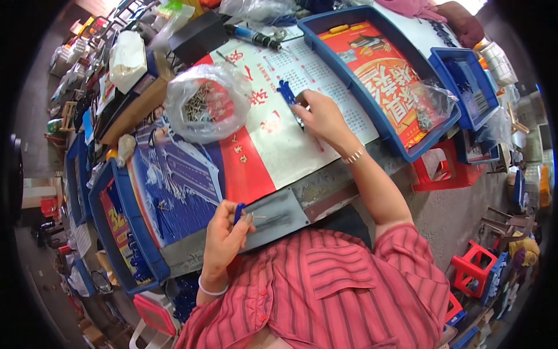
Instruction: Assembling small blue plastic clips by inserting metal components by hand.
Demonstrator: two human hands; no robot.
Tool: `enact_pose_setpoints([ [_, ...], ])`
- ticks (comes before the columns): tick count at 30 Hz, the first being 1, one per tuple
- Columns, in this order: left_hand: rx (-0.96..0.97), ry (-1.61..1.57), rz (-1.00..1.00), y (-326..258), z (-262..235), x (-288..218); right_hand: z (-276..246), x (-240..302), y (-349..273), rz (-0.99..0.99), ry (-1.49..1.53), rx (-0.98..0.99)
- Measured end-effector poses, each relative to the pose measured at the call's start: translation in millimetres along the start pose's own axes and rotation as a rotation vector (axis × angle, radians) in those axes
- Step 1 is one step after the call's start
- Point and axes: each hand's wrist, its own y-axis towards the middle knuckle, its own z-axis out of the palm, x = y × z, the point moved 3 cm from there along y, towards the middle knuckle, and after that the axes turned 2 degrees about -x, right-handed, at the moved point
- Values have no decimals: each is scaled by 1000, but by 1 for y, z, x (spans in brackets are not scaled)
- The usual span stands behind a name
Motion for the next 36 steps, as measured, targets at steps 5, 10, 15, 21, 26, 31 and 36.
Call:
enact_pose_setpoints([
  [5,3,-176,-62,-11,-4,15,33,-40,51,145,-228,73],
  [10,110,-252,-118,-15,-1,21,43,-46,59,254,-117,68],
  [15,75,-355,-84,-13,3,22,52,-36,64,235,-104,-53],
  [21,48,-347,-94,-19,6,16,61,-30,68,304,-151,172],
  [26,81,-327,-26,-25,7,20,30,-48,54,196,11,39],
  [31,147,-420,65,-37,6,39,-7,18,24,-32,180,94],
  [36,80,-542,58,-38,-3,38,-1,95,-62,147,559,343],
])
